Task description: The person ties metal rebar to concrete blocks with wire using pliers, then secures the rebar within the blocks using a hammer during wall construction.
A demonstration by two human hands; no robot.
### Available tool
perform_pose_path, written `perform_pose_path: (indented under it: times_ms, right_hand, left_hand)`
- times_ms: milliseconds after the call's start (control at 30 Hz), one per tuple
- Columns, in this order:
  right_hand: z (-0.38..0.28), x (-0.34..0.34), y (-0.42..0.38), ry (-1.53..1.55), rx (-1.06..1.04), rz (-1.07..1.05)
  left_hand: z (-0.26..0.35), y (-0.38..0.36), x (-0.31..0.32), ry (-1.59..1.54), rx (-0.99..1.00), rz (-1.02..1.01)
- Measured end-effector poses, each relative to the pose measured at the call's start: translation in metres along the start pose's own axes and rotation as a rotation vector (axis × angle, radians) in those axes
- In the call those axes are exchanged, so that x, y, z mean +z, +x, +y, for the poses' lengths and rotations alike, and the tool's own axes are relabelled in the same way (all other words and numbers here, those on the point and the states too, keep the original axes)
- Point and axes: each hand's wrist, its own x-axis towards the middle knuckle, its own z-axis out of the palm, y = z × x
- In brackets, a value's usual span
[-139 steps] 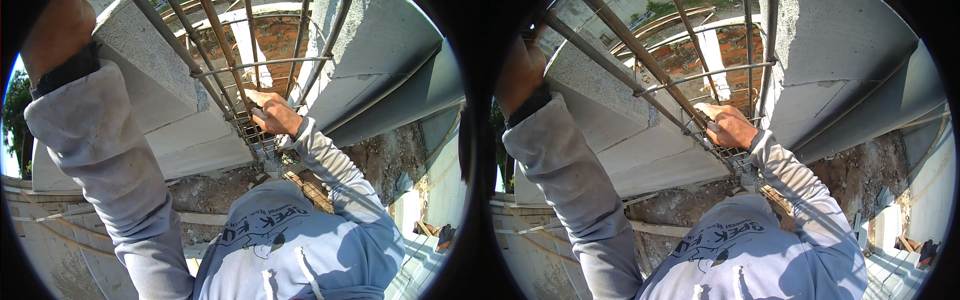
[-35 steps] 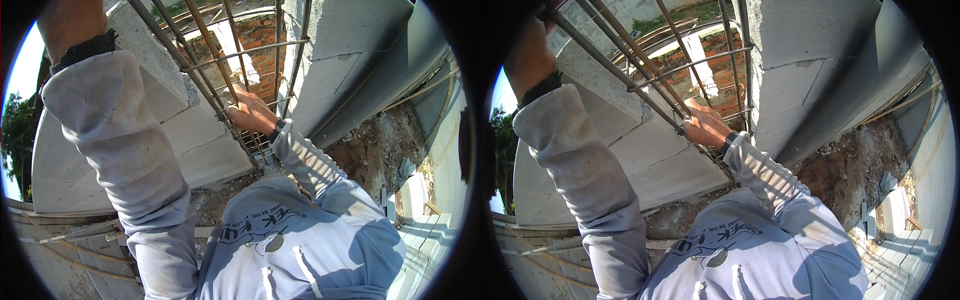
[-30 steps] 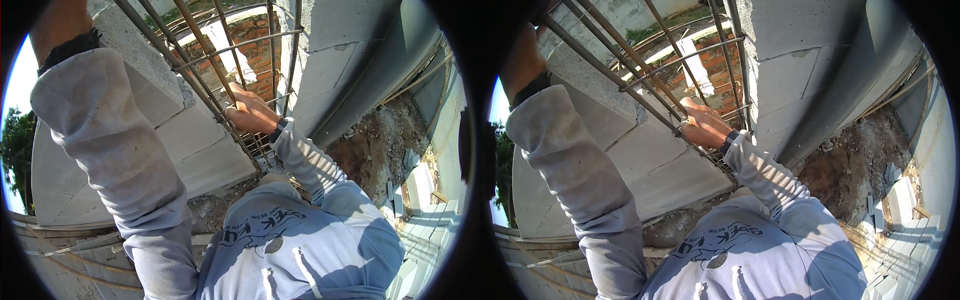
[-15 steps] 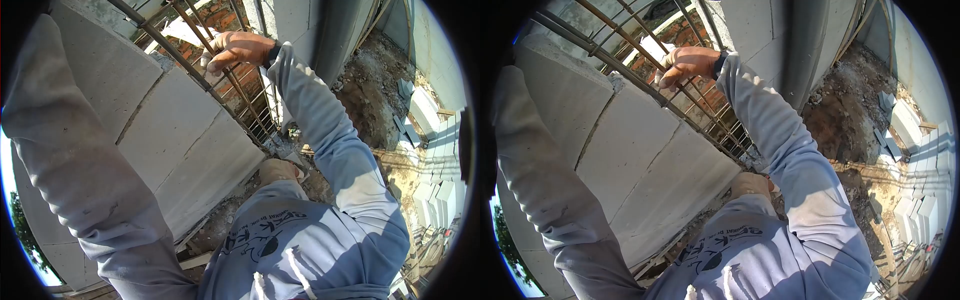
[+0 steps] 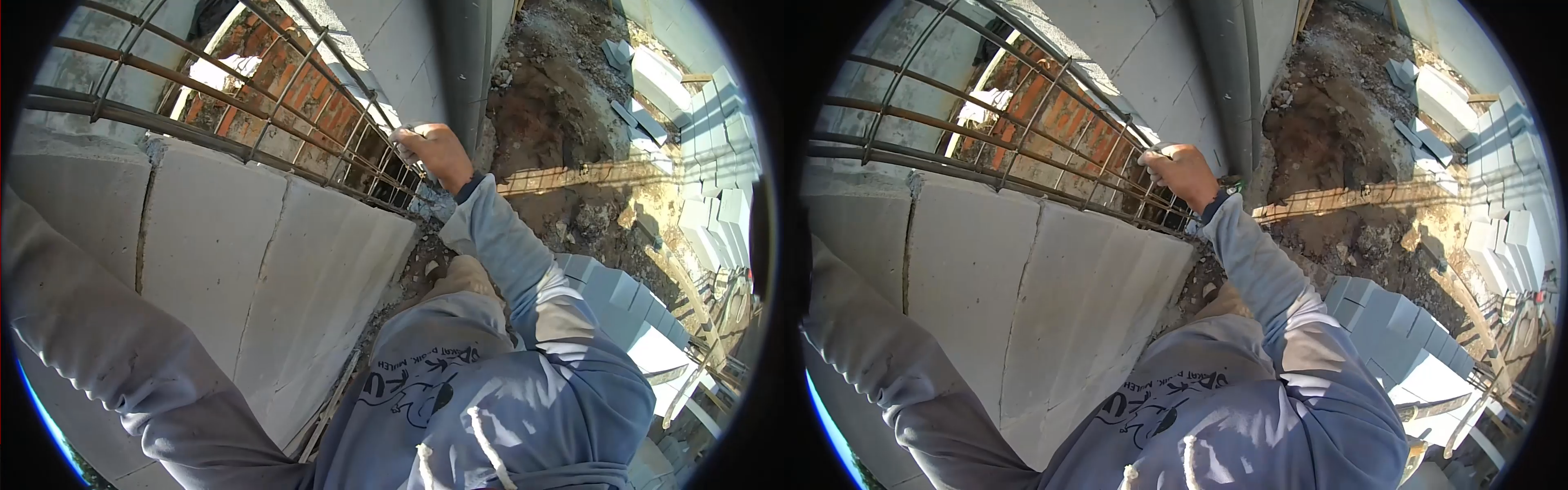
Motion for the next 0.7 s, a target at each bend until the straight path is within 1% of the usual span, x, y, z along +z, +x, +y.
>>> perform_pose_path:
  times_ms: [67,133,167,200,267,333,367,400,467,500,533,600,700]
  right_hand:
    - [0.056,0.006,-0.010,-0.021,0.220,0.099]
    - [0.113,0.014,-0.002,-0.127,0.228,0.092]
    - [0.134,0.021,0.004,-0.119,0.233,0.084]
    - [0.153,0.030,0.012,-0.045,0.241,0.097]
    - [0.163,0.048,0.025,0.061,0.247,0.117]
    - [0.160,0.058,0.035,0.088,0.182,0.158]
    - [0.162,0.062,0.039,0.162,0.215,0.160]
    - [0.169,0.066,0.040,0.167,0.233,0.164]
    - [0.178,0.073,0.042,-0.108,0.125,0.194]
    - [0.174,0.076,0.041,-0.169,0.148,0.190]
    - [0.175,0.079,0.039,-0.160,0.152,0.189]
    - [0.178,0.085,0.041,-0.387,0.045,0.147]
    - [0.185,0.092,0.045,-0.433,0.002,0.156]
  left_hand:
    - [-0.003,-0.006,0.000,-0.005,-0.024,-0.011]
    - [-0.010,-0.016,-0.008,0.009,-0.058,-0.017]
    - [-0.014,-0.021,-0.012,0.019,-0.071,-0.021]
    - [-0.018,-0.023,-0.016,0.031,-0.080,-0.022]
    - [-0.020,-0.028,-0.022,0.033,-0.090,-0.024]
    - [-0.022,-0.031,-0.025,0.022,-0.108,-0.023]
    - [-0.025,-0.036,-0.028,0.024,-0.126,-0.026]
    - [-0.027,-0.040,-0.028,0.026,-0.140,-0.031]
    - [-0.029,-0.044,-0.032,0.030,-0.161,-0.037]
    - [-0.029,-0.046,-0.032,0.027,-0.172,-0.037]
    - [-0.028,-0.047,-0.036,0.033,-0.175,-0.035]
    - [-0.030,-0.050,-0.041,0.034,-0.179,-0.024]
    - [-0.027,-0.052,-0.045,0.025,-0.183,-0.023]
